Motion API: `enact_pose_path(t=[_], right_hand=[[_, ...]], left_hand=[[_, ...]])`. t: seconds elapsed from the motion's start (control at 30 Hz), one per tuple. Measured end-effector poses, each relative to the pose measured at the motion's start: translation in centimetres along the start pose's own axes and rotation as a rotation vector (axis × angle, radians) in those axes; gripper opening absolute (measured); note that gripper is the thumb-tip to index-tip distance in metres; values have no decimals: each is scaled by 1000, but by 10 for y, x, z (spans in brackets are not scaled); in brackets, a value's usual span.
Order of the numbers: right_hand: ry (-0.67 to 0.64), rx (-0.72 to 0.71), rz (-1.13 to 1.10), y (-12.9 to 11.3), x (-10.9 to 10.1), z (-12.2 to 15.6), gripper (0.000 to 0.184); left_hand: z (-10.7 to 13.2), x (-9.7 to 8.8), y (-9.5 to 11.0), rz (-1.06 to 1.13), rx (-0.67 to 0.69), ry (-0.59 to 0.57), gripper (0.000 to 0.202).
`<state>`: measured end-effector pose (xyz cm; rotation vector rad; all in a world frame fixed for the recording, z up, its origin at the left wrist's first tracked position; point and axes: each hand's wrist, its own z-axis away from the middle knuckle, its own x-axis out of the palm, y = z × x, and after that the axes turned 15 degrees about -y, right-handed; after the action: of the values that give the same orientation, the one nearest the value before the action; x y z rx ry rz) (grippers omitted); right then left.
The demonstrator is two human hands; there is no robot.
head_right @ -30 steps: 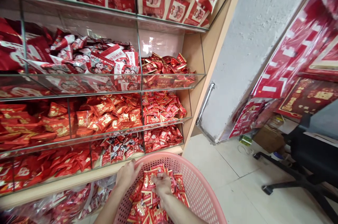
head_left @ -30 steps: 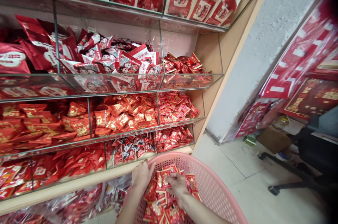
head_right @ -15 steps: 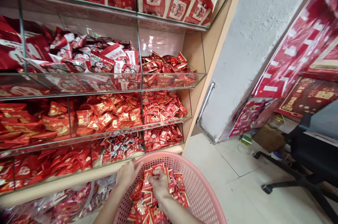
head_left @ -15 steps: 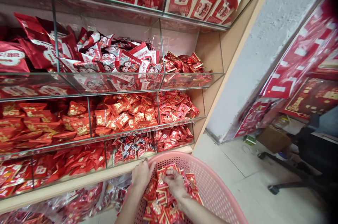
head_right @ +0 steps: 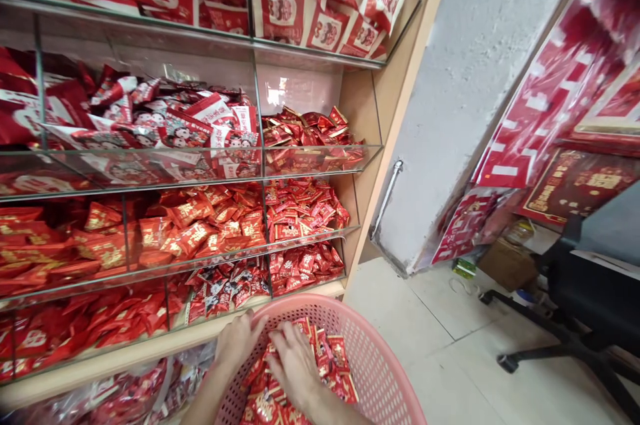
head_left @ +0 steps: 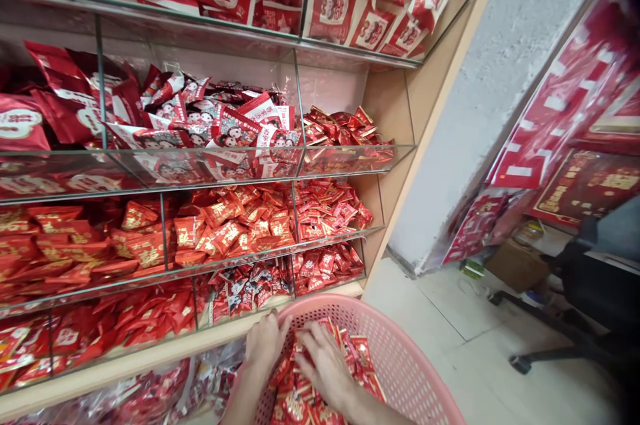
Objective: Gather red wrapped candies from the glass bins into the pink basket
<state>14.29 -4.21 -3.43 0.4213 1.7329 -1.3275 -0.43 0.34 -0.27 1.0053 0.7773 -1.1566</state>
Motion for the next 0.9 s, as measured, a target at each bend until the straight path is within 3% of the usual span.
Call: enact_pose_path(t=[0.1, 0.33, 0.5, 0.57, 0.67, 0.9], right_hand=[[-135, -92, 210, 4, 1, 3, 54], [-124, -158, 382, 21, 5, 0, 32], [-147, -199, 356, 13, -12, 2, 36], [-131, -231, 324, 4, -31, 2, 40], [-36, -257, 313, -9, -77, -2, 31], [421, -249, 348, -10, -203, -40, 23]], left_hand=[[0, 0, 0, -1, 0, 2, 55], [-5, 5, -4, -45, 18, 60, 52], [-6, 6, -4, -44, 19, 45, 52], [-6, 6, -5, -38, 18, 47, 53], [-7, 5, -5, -22, 23, 39, 53], [-8, 5, -5, -11, 28, 34, 50]])
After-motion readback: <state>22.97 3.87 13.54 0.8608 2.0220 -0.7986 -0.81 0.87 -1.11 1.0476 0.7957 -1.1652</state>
